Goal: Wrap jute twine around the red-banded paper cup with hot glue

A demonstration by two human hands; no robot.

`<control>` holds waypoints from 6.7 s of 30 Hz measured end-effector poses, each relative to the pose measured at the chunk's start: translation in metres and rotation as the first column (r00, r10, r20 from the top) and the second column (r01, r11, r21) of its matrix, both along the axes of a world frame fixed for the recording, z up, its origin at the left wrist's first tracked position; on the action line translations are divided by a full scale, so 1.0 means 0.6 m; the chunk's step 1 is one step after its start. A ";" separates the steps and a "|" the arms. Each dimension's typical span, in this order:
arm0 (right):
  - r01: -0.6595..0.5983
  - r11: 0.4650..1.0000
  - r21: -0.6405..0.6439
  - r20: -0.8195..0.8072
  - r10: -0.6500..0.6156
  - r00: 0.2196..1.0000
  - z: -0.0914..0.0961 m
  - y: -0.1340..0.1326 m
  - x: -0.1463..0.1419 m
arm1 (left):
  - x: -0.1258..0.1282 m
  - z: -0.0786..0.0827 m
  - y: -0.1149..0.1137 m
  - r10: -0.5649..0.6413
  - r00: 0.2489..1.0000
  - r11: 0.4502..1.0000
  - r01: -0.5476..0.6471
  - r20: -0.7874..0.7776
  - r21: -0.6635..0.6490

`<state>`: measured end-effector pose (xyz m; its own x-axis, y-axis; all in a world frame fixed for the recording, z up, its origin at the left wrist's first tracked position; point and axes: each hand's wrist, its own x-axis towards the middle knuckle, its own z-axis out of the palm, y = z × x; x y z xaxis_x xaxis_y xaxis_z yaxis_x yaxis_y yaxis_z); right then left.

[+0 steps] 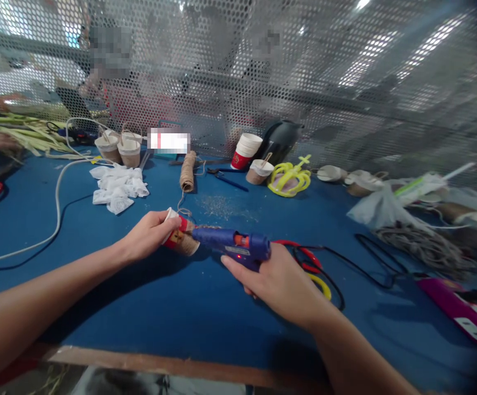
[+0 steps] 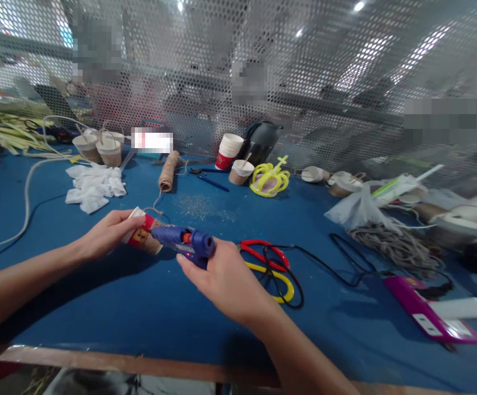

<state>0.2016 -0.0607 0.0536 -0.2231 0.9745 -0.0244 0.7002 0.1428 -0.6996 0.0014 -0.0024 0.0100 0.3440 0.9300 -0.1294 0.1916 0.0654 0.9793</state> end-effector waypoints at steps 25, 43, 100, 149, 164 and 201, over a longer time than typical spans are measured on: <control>-0.079 0.991 0.104 0.097 0.069 0.993 -0.009 -0.006 -0.003 | 0.005 -0.001 -0.001 0.091 0.979 0.989 -0.068 0.183 -0.129; 0.040 0.999 0.030 0.013 -0.041 0.999 0.012 -0.007 0.000 | -0.011 -0.009 -0.011 -0.038 0.999 0.968 0.038 -0.004 0.248; 0.248 0.943 0.223 -0.037 -0.246 0.969 -0.025 0.161 0.037 | -0.016 0.004 -0.008 -0.044 0.993 0.987 0.026 0.107 0.161; 0.055 0.992 0.117 -0.434 0.001 0.901 -0.026 0.072 -0.050 | -0.002 0.020 -0.038 -0.065 0.927 0.937 0.184 0.369 -0.298; 0.008 0.995 0.098 -0.408 0.033 0.912 -0.026 0.067 -0.052 | -0.013 0.012 -0.040 -0.227 0.946 0.965 0.250 0.233 -0.074; 0.018 1.000 0.020 -0.509 -0.005 0.861 -0.045 0.081 -0.048 | -0.003 0.017 -0.019 0.193 0.841 0.949 -0.029 0.505 -0.315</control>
